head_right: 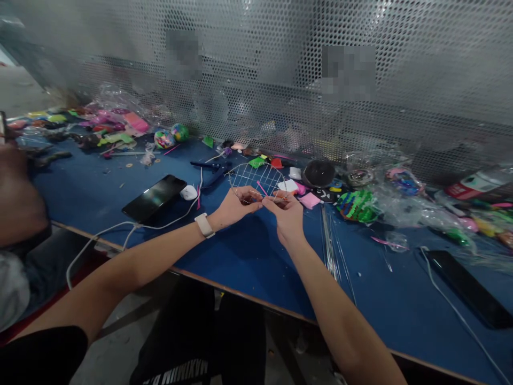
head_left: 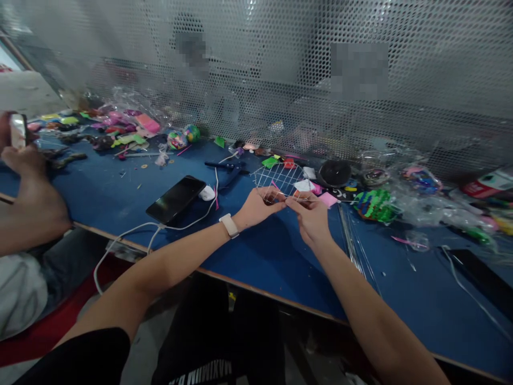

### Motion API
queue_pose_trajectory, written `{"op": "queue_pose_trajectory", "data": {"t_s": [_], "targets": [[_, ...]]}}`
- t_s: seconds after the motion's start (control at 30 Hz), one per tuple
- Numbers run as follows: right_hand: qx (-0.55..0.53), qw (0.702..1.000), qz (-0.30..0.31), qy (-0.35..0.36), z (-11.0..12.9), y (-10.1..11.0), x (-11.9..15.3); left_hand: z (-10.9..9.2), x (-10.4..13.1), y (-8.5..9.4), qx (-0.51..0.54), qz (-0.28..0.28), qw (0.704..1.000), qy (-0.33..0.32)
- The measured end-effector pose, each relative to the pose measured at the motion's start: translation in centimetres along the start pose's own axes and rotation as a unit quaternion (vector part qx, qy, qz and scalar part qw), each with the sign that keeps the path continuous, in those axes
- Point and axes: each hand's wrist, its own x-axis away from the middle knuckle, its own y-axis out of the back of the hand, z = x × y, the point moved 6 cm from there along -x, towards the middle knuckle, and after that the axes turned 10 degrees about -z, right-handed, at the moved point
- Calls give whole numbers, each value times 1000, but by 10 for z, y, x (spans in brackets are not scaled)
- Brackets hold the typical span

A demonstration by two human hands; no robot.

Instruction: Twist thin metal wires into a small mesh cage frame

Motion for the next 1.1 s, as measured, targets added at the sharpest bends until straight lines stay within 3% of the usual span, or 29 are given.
{"op": "queue_pose_trajectory", "data": {"t_s": [0.13,0.27,0.63,0.8,0.97,1.1], "targets": [[-16,1000,22,4,2,-3,1,-4,0,2,-2,-21,1000,-18],[17,996,38,79,14,-2,0,-5,-1,2,24,-27,999,3],[1,984,-50,168,31,14,-9,-3,-3,9,24,-65,997,46],[7,989,-62,133,23,17,-12,-3,-3,12,36,-82,994,58],[-16,997,-32,61,17,16,-16,6,-6,14,63,-89,991,74],[-32,998,-12,48,18,16,-18,8,-5,13,57,-79,992,76]]}}
